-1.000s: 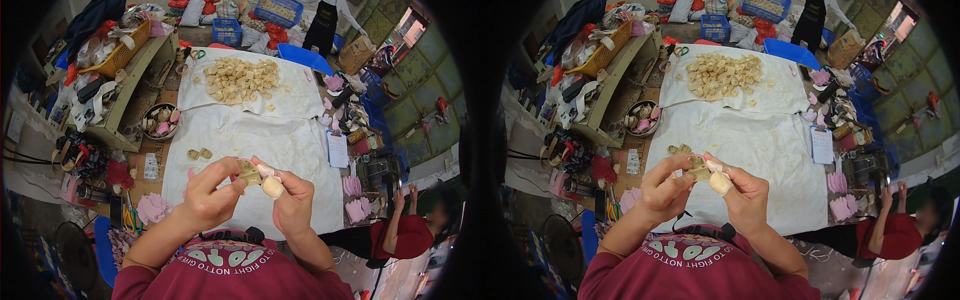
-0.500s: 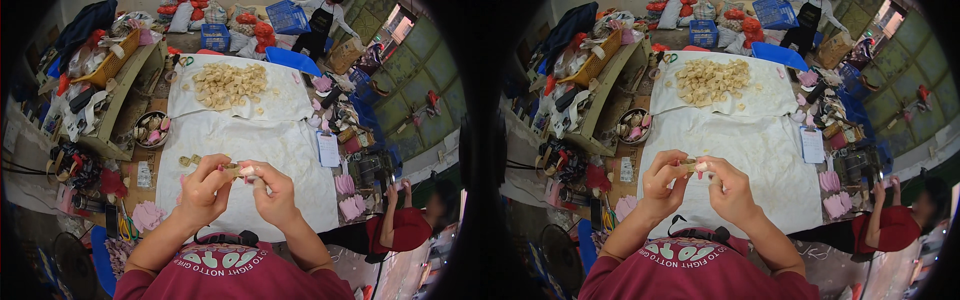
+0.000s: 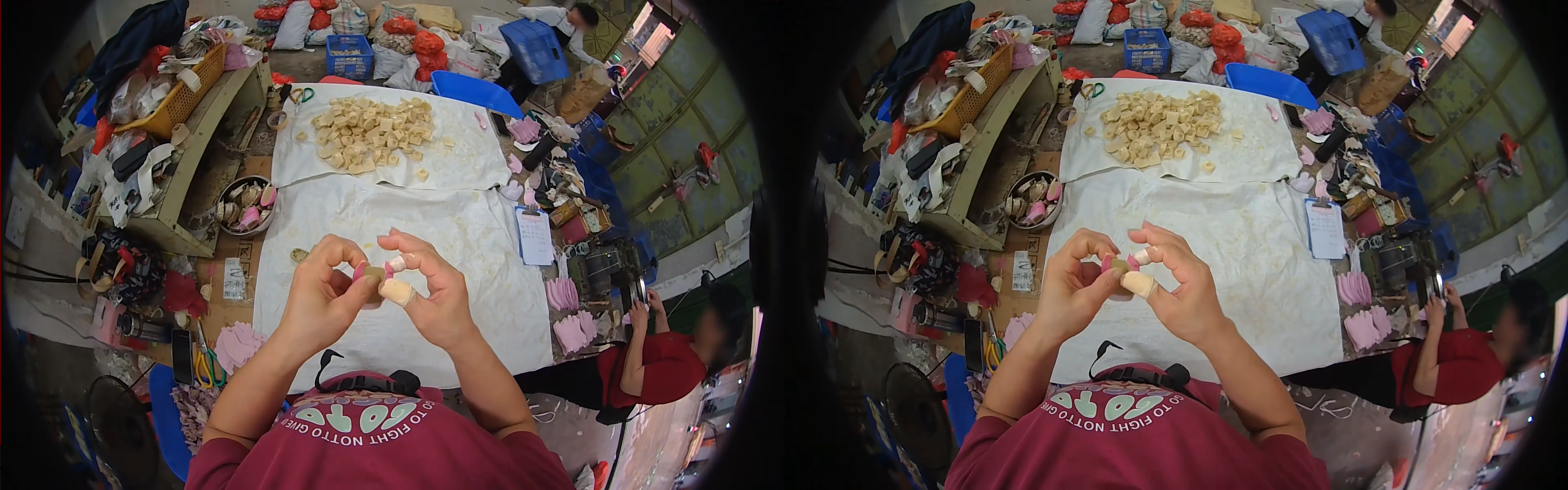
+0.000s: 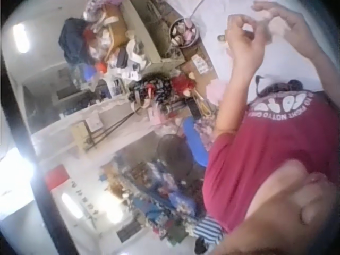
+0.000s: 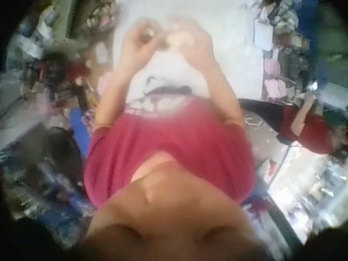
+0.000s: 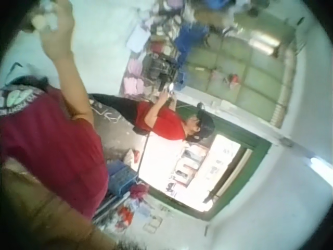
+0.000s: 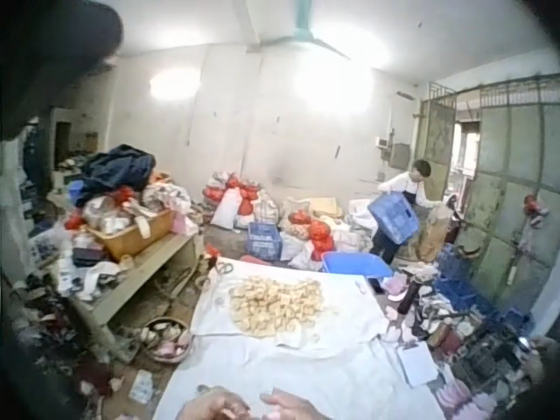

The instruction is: The person assembles small craft items by pressing beige foam pieces into gold-colored frames and attaching pink fabric pieces. They handle the items one at a time, placing finished units into a metal bowl on the table.

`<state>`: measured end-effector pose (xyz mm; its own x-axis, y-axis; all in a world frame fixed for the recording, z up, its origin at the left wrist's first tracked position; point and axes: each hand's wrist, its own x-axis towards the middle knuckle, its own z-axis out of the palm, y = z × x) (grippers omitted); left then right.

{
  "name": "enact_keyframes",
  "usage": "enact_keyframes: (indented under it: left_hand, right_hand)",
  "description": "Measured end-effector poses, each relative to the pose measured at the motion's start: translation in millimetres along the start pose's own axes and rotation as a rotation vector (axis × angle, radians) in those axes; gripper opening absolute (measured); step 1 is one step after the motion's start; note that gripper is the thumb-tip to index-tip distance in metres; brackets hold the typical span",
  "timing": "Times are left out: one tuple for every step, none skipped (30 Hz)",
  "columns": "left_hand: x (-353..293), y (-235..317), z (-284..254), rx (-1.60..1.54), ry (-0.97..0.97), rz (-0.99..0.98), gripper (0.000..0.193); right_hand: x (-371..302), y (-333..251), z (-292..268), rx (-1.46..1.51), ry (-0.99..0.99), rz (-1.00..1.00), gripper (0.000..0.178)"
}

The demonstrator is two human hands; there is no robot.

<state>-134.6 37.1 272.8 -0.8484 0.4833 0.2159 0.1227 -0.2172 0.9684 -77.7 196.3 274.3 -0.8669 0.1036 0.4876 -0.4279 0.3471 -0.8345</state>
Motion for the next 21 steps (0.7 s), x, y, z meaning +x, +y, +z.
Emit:
enact_keyframes:
  left_hand:
    - [-0.8, 1.9, -0.3, 0.190, -0.009, 0.105, 0.015]
    - [-1.4, 5.4, -0.4, 0.379, -0.019, 0.209, 0.015]
    - [-0.9, 8.0, 0.2, 0.567, -0.032, 0.315, 0.016]
    - [-0.4, 8.9, 0.5, 0.639, -0.032, 0.343, 0.017]
    - [0.1, 9.5, 0.9, 0.710, -0.034, 0.372, 0.017]
    - [-1.0, 10.0, 0.1, 0.784, -0.029, 0.397, 0.017]
    - [-0.8, 4.1, -0.2, 0.783, 0.005, 0.447, 0.019]
    - [0.5, -7.1, 0.1, 0.781, 0.038, 0.497, 0.021]
    - [2.8, -10.5, 1.5, 0.780, 0.070, 0.551, 0.024]
    - [2.6, -10.9, 6.8, 0.382, 0.115, 0.293, 0.029]
    - [2.2, -8.4, 16.3, -0.017, 0.155, 0.035, 0.035]
    - [1.6, -7.7, 22.1, -0.418, 0.186, -0.226, 0.041]
    - [-1.2, -11.0, 9.4, -0.699, -0.052, -0.431, 0.055]
    - [0.4, -9.7, 11.4, -0.783, -0.017, -0.421, 0.056]
    - [2.6, -6.5, 15.1, -0.866, 0.018, -0.411, 0.057]
    - [4.0, -2.7, 16.9, -0.949, 0.055, -0.401, 0.059]
    - [3.8, 2.0, 15.8, -0.910, 0.087, -0.358, 0.055]
    - [2.2, 1.3, 13.0, -0.854, 0.037, -0.320, 0.053]
    - [-1.2, -0.3, 9.3, -0.797, -0.013, -0.281, 0.052]
    - [-4.1, -1.3, 7.5, -0.739, -0.062, -0.243, 0.050]
    - [-7.5, -0.4, 8.4, -0.760, -0.080, -0.185, 0.051]
  right_hand:
    - [0.8, -2.7, -1.3, -0.055, -0.027, -0.019, 0.015]
    - [-1.2, 1.3, 0.3, -0.017, -0.011, -0.008, 0.014]
    - [-3.3, 8.0, 0.8, 0.018, 0.007, 0.002, 0.014]
    - [-4.4, 11.0, 0.8, 0.053, 0.025, 0.012, 0.014]
    - [-4.0, 10.7, -1.1, 0.003, 0.015, 0.015, 0.014]
    - [-1.7, 8.2, -2.3, -0.042, -0.002, 0.016, 0.014]
    - [-0.6, 6.6, -2.8, -0.088, -0.018, 0.018, 0.014]
    - [-1.0, 6.1, -2.3, -0.118, 0.026, -0.026, 0.013]
    - [-0.2, 6.1, -2.1, -0.147, 0.074, -0.072, 0.013]
    - [0.6, 5.9, -1.6, -0.177, 0.122, -0.119, 0.012]
    - [1.6, 3.8, -0.1, -0.257, 0.178, -0.185, 0.012]
    - [2.0, 0.2, 1.5, -0.340, 0.236, -0.249, 0.012]
    - [1.9, -2.4, 3.5, -0.423, 0.294, -0.313, 0.011]
    - [0.3, -3.9, 5.9, -0.471, 0.263, -0.352, 0.012]
    - [-2.9, -5.7, 9.0, -0.519, 0.233, -0.389, 0.013]
    - [-5.3, -6.7, 11.3, -0.566, 0.202, -0.426, 0.013]
    - [-7.8, 0.2, 13.0, -0.424, 0.130, -0.416, 0.027]
    - [-7.1, -0.2, 14.2, -0.273, 0.133, -0.309, 0.033]
    - [-6.1, -1.2, 15.5, -0.123, 0.135, -0.203, 0.039]
    - [-5.0, -2.7, 16.8, 0.028, 0.136, -0.095, 0.045]
    - [-5.2, -4.5, 18.6, 0.179, 0.137, 0.016, 0.051]
